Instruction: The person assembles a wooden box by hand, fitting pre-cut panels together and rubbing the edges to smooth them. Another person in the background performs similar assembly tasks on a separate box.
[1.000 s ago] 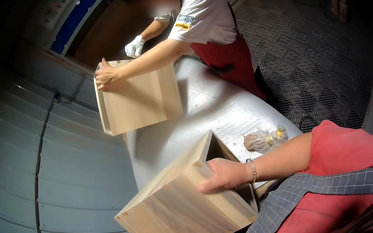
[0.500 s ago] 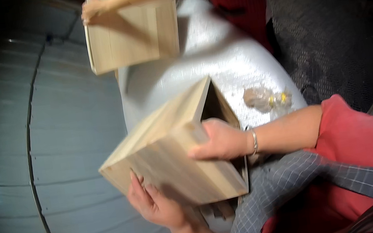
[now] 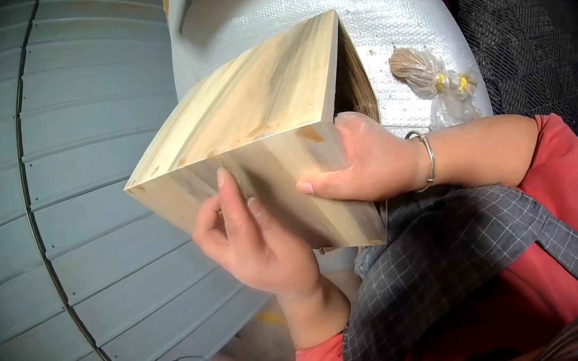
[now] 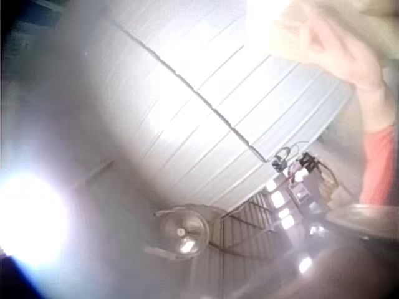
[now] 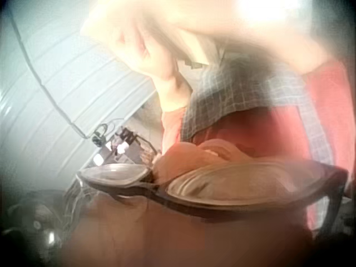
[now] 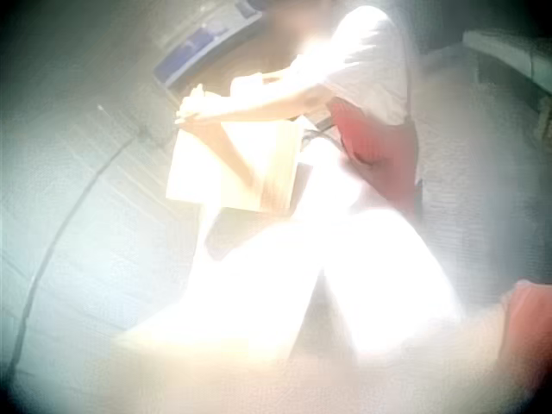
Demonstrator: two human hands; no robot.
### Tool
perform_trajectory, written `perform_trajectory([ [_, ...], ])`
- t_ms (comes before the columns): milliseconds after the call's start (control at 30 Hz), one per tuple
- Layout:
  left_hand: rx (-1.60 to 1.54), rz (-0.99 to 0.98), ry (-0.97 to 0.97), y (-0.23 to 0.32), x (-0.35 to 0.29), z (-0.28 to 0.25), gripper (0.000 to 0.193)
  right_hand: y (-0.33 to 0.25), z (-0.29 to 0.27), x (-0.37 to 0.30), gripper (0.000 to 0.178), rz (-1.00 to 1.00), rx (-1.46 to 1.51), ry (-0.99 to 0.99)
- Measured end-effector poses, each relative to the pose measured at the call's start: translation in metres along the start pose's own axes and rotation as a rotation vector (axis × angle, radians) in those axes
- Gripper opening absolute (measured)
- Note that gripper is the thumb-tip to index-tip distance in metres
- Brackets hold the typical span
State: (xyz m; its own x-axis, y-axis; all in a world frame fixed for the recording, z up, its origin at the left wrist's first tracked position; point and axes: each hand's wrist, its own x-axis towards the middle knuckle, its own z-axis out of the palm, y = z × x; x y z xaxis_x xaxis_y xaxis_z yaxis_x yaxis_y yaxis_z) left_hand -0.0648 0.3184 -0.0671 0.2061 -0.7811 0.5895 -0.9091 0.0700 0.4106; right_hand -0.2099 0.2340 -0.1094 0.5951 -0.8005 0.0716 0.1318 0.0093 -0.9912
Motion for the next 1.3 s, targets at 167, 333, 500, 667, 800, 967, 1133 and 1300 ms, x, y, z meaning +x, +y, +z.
perform_trajectory([
  [167,0.009,0.151,-0.024,0.015,-0.002,0.009,0.045,0.006,0.005,-0.002,0.044,-0.136,-0.04,0.056],
  [333,0.054,0.177,0.014,0.015,0.0,0.014,0.049,0.008,0.006,-0.001,0.041,-0.082,-0.03,0.038],
  [500,0.056,0.154,0.013,0.012,-0.004,0.019,0.052,0.008,0.009,-0.002,0.035,-0.073,0.051,0.051],
  [667,0.019,0.145,-0.069,0.012,-0.004,-0.001,0.045,0.004,0.007,-0.001,0.037,-0.196,0.087,0.063],
  [800,-0.204,-0.013,-0.065,0.004,0.0,-0.009,0.048,-0.003,0.005,0.002,0.04,-0.074,0.04,0.051],
  [967,-0.151,-0.019,-0.216,0.0,0.034,-0.009,0.045,0.002,0.003,0.002,0.042,-0.066,0.077,0.052],
  [1133,-0.217,-0.039,-0.277,0.01,0.044,-0.007,0.036,-0.003,0.002,0.002,0.041,-0.031,0.035,0.033],
  [1300,-0.366,-0.135,-0.35,0.021,0.046,-0.003,0.033,0.002,0.003,0.003,0.036,-0.089,0.051,0.043],
])
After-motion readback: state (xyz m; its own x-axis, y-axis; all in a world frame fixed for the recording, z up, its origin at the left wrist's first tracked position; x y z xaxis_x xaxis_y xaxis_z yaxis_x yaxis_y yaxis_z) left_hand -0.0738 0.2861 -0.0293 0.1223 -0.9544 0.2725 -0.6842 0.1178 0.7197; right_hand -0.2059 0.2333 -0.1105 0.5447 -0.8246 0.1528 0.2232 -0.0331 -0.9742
